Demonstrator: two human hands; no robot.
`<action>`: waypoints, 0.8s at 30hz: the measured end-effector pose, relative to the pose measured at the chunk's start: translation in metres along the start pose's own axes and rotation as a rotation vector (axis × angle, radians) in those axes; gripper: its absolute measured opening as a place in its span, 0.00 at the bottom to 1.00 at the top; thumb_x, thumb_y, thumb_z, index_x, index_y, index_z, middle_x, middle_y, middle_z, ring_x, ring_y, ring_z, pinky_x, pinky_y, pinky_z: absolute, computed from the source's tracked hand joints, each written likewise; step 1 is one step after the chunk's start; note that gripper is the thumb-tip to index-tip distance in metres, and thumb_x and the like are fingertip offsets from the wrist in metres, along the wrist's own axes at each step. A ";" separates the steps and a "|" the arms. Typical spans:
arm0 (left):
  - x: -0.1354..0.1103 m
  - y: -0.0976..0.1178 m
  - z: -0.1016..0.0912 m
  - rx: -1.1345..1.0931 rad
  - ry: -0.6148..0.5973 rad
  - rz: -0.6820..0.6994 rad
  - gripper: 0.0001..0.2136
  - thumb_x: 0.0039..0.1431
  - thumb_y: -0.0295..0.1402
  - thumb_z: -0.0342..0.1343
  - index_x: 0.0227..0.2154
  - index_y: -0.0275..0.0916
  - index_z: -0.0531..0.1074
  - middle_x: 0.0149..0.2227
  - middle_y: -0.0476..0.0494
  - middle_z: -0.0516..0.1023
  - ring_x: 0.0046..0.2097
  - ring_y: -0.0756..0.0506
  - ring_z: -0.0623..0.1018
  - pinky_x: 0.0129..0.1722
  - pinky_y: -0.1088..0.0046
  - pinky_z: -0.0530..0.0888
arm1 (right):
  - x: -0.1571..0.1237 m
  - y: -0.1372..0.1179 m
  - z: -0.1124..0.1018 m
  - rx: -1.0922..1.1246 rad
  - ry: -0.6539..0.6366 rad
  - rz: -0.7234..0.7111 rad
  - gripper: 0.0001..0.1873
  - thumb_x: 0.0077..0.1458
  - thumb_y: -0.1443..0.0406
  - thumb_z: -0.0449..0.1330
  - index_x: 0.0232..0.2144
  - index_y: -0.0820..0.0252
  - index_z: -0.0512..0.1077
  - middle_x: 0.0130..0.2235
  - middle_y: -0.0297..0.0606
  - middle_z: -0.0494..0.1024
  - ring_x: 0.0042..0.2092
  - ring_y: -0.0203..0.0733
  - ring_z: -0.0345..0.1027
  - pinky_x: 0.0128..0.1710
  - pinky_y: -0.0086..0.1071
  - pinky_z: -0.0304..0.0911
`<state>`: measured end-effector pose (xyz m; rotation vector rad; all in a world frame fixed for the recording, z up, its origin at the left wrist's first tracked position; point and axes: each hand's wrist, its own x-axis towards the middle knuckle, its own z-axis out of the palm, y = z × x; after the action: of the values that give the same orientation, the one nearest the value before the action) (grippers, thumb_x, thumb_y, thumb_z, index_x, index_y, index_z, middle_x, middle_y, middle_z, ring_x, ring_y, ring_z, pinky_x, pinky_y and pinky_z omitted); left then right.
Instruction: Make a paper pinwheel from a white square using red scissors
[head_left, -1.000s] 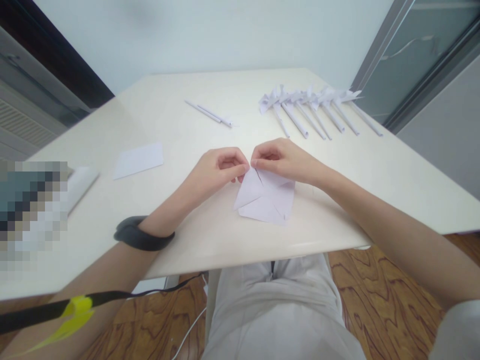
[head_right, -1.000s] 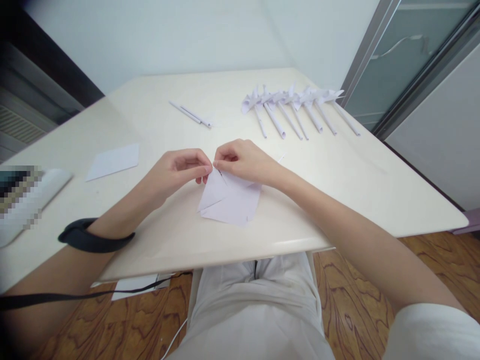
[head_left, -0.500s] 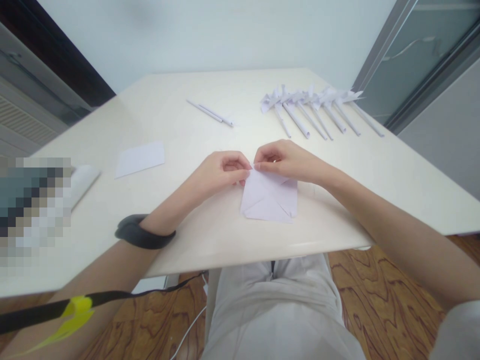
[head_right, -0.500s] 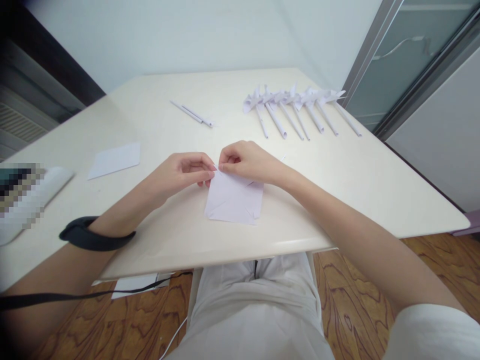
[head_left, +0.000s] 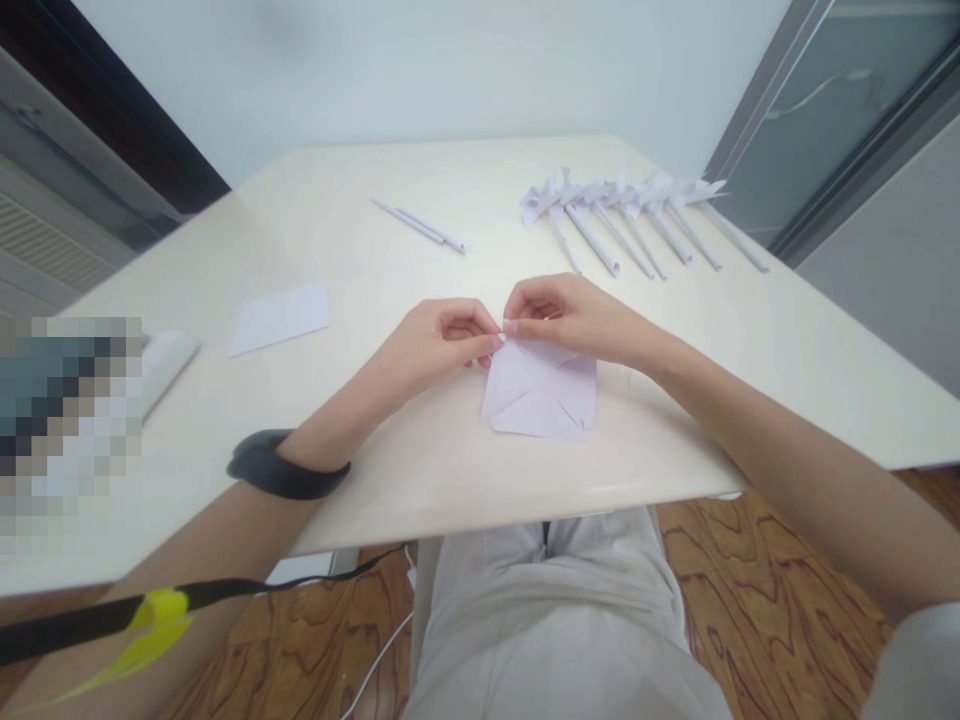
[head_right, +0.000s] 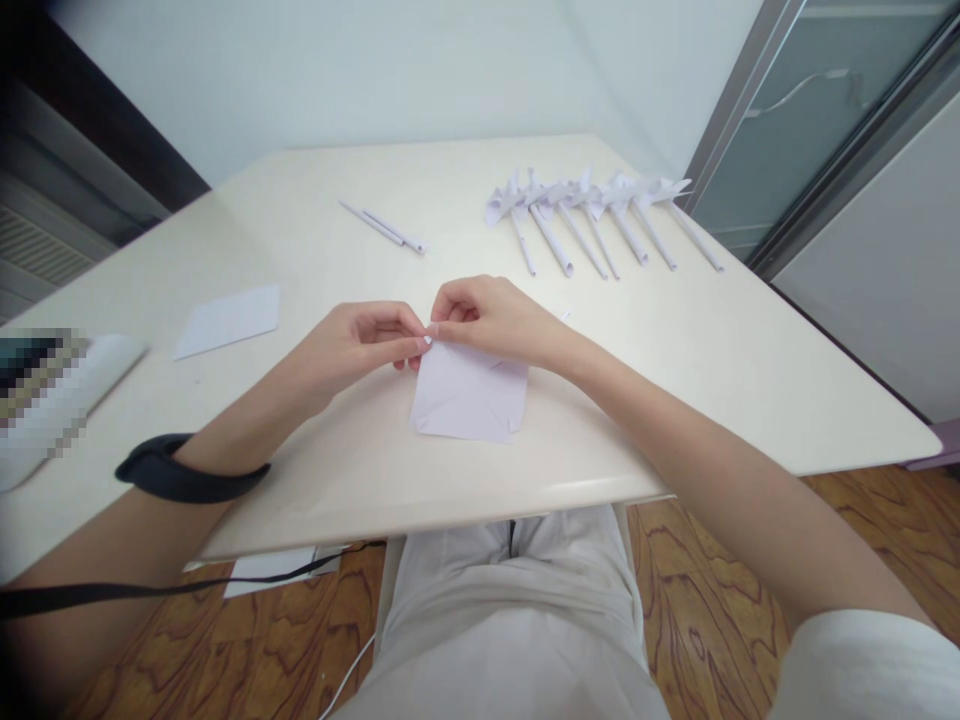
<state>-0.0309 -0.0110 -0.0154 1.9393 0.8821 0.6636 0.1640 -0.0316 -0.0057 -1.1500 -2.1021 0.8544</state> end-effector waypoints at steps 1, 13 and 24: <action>0.000 0.000 0.000 -0.002 -0.003 0.004 0.04 0.51 0.30 0.55 0.25 0.36 0.71 0.24 0.49 0.73 0.29 0.50 0.74 0.32 0.75 0.71 | 0.000 0.000 0.000 0.005 -0.001 -0.003 0.08 0.52 0.64 0.54 0.30 0.65 0.70 0.32 0.40 0.75 0.33 0.36 0.66 0.30 0.29 0.56; -0.001 0.000 -0.001 0.045 0.017 0.032 0.04 0.51 0.31 0.54 0.25 0.36 0.72 0.25 0.48 0.74 0.30 0.49 0.75 0.32 0.75 0.71 | 0.000 0.000 -0.001 0.014 -0.016 -0.004 0.08 0.51 0.64 0.56 0.29 0.65 0.70 0.31 0.39 0.75 0.31 0.35 0.65 0.29 0.29 0.56; -0.001 -0.002 0.000 0.051 0.021 0.055 0.04 0.52 0.30 0.54 0.27 0.35 0.72 0.25 0.48 0.74 0.30 0.51 0.74 0.32 0.77 0.70 | 0.001 0.002 -0.001 0.022 -0.003 -0.037 0.08 0.51 0.65 0.56 0.29 0.66 0.71 0.30 0.38 0.74 0.31 0.35 0.65 0.30 0.29 0.55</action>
<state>-0.0319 -0.0108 -0.0167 2.0111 0.8690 0.7005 0.1651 -0.0294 -0.0068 -1.0958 -2.1047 0.8610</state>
